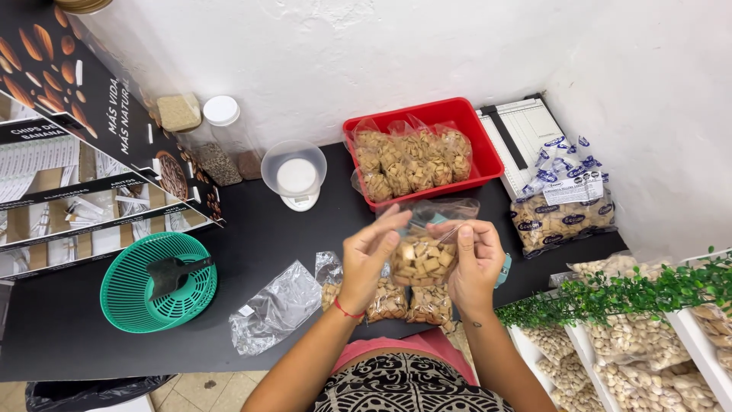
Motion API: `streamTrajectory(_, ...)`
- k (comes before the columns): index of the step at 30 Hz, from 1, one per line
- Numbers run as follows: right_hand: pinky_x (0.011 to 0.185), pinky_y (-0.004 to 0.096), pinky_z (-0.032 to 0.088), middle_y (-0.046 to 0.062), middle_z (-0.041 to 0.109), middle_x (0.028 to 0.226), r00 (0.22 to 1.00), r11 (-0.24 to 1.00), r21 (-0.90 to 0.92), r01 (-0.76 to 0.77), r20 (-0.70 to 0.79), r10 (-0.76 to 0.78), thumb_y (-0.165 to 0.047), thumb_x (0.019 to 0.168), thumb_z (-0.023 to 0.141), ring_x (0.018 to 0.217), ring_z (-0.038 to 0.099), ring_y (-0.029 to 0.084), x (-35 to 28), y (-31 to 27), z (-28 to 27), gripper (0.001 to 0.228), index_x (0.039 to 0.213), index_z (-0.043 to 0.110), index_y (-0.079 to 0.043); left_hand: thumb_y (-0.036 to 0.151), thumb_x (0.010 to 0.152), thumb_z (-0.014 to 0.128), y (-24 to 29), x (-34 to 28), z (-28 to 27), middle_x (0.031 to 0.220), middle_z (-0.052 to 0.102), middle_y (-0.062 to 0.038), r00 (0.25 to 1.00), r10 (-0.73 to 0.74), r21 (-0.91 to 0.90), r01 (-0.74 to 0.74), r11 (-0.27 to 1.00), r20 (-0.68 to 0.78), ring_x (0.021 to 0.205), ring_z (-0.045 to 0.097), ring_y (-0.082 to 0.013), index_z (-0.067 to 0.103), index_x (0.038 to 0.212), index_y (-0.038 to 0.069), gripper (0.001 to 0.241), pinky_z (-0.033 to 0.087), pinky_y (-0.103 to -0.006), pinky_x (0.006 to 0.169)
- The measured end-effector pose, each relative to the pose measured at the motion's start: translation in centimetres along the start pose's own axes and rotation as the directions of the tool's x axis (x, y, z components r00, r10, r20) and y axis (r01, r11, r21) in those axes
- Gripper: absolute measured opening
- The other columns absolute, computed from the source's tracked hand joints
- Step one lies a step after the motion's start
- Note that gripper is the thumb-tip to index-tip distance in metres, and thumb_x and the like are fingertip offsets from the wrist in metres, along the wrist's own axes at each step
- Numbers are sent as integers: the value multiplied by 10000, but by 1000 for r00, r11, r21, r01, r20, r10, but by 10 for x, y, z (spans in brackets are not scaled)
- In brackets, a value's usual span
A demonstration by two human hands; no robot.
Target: Sealing plastic bags filled with snacks using a manual heat sealer
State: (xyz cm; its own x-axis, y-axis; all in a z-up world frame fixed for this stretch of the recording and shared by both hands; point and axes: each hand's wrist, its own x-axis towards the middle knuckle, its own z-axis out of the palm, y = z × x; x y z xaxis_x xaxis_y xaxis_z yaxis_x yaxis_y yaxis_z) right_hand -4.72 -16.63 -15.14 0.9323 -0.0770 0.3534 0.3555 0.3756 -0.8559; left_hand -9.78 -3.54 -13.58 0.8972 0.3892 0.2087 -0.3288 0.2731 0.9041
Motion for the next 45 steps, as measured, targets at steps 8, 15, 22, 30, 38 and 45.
streamTrajectory(8, 951, 437, 476, 213, 691, 971, 991, 979, -175, 105, 94, -90, -80, 971, 575, 1080, 629, 338, 1, -21, 11, 126, 884, 588, 9, 126, 936, 634, -3, -2, 11, 1020, 741, -169, 984, 175, 95, -170, 981, -46, 1272, 532, -365, 753, 885, 46, 152, 346, -514, 1091)
streamTrajectory(15, 1105, 549, 322, 154, 670, 967, 963, 905, -361, 223, 223, -149, -51, 956, 587, 1266, 505, 371, 6, -20, 0, 138, 837, 649, -22, 128, 932, 639, -3, 3, 8, 1138, 714, -156, 970, 243, 222, -238, 946, 5, 1345, 449, -377, 754, 899, 56, 139, 289, -542, 1114)
streamTrajectory(22, 963, 399, 459, 173, 641, 874, 994, 980, -181, 83, 79, -69, -71, 977, 582, 1004, 613, 287, 12, 4, -26, 156, 846, 598, 10, 126, 909, 664, -2, 3, 9, 1052, 746, -177, 998, 31, 84, -25, 996, -61, 1152, 640, -330, 753, 819, 20, 165, 499, -442, 974)
streamTrajectory(30, 728, 309, 581, 137, 711, 936, 936, 930, 113, -348, 93, 339, -316, 965, 549, 842, 709, 174, -11, 74, -60, 395, 1242, 515, -36, 161, 932, 660, -111, 8, -25, 794, 745, -133, 893, -316, -288, 226, 930, -319, 800, 724, -190, 716, 893, 1, 174, 590, -315, 728)
streamTrajectory(38, 991, 444, 504, 203, 512, 1346, 719, 738, 98, -668, 343, 604, -39, 608, 843, 1195, 556, 334, -49, 87, -53, 988, 1445, 319, -28, 153, 919, 669, -72, 9, -27, 823, 749, -131, 856, -329, -265, 237, 935, -398, 806, 722, -188, 696, 950, -20, 178, 595, -313, 726)
streamTrajectory(45, 892, 395, 567, 157, 603, 1256, 665, 681, 61, -730, 291, 688, 73, 581, 864, 1095, 625, 274, -68, 124, -67, 903, 1384, 477, -67, 172, 900, 710, -151, 12, -81, 746, 707, -40, 803, -376, -97, 376, 922, -462, 647, 667, -65, 711, 1064, 21, 223, 555, -171, 608)
